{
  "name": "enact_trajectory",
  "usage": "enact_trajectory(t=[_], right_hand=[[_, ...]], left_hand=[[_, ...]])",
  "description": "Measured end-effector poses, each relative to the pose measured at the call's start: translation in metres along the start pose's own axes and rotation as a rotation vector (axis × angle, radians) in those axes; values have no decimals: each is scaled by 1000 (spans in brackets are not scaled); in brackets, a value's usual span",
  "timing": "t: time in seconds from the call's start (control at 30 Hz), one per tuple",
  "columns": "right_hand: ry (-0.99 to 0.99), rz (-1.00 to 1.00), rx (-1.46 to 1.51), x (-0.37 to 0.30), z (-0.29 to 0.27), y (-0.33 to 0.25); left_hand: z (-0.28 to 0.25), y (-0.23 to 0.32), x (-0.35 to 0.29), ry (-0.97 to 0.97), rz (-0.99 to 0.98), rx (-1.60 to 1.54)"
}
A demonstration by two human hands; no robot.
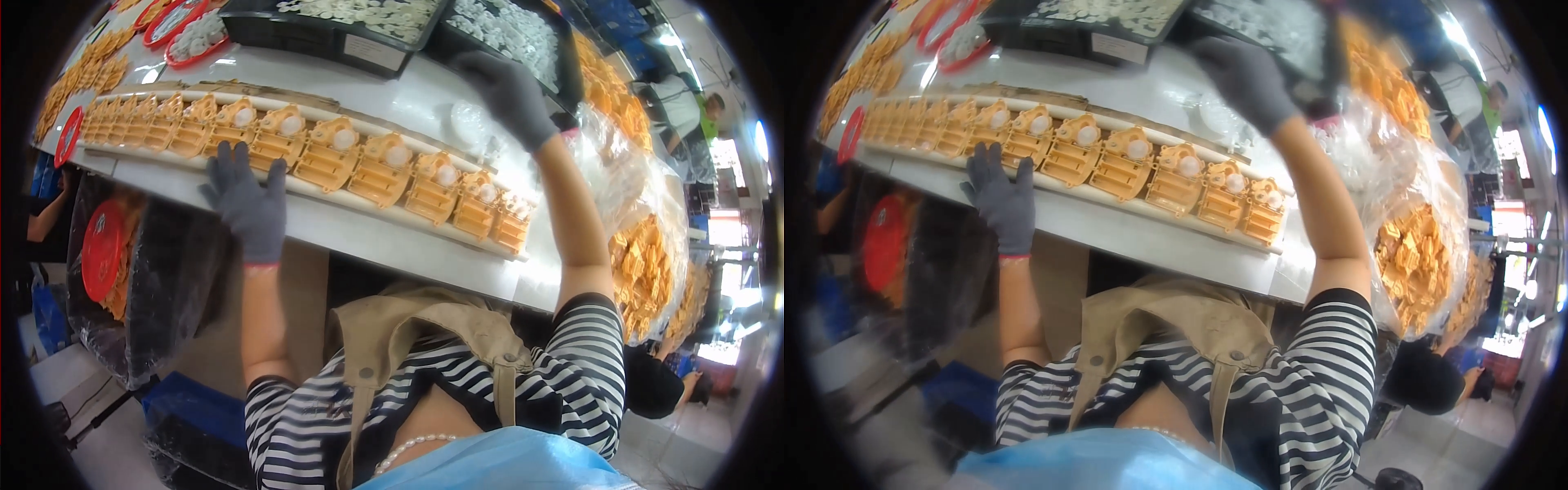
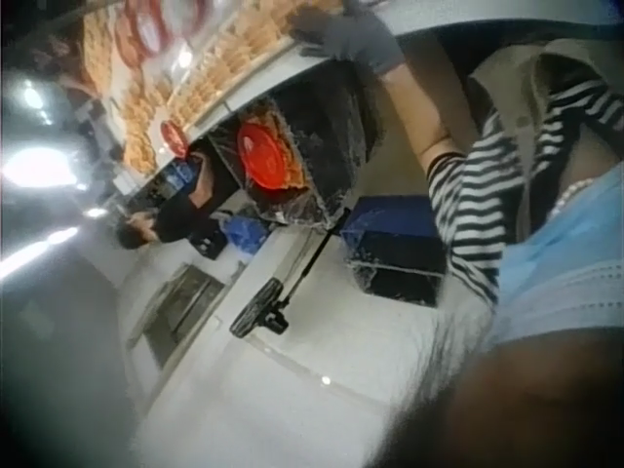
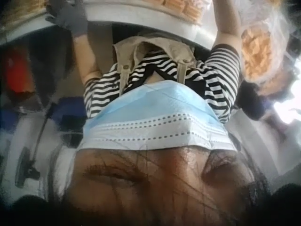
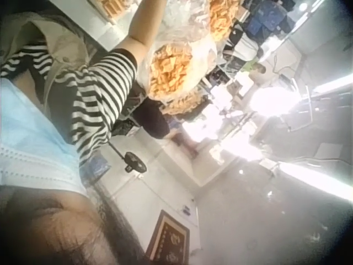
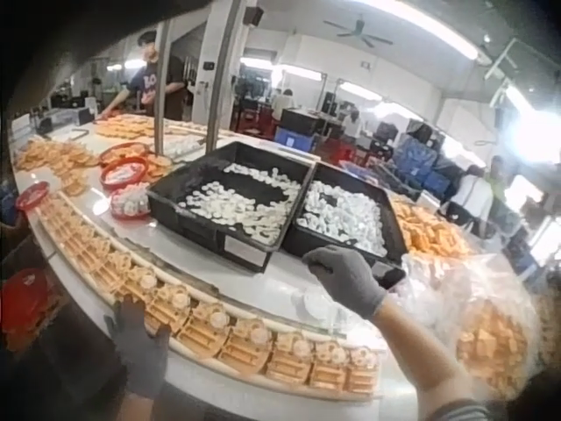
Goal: The person assembles small plastic toy components by fitting circular white plastic inserts into orange plastic housings by hand on a production line.
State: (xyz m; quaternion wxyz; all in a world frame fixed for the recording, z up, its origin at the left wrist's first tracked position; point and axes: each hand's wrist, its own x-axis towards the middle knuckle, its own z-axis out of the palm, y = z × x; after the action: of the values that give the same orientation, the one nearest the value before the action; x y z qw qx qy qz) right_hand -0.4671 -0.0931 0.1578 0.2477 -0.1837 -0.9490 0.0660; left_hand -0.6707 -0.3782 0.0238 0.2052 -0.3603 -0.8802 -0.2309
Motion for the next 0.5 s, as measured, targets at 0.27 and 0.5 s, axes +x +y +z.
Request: enact_trajectory(t=[0.27, 0.5], right_hand=[[-304, 587, 209, -93, -24, 68], [-377, 515, 10, -102, 21, 97]], left_hand=[[9, -9, -1, 17, 29, 111], [31, -23, -1, 45, 30, 17]])
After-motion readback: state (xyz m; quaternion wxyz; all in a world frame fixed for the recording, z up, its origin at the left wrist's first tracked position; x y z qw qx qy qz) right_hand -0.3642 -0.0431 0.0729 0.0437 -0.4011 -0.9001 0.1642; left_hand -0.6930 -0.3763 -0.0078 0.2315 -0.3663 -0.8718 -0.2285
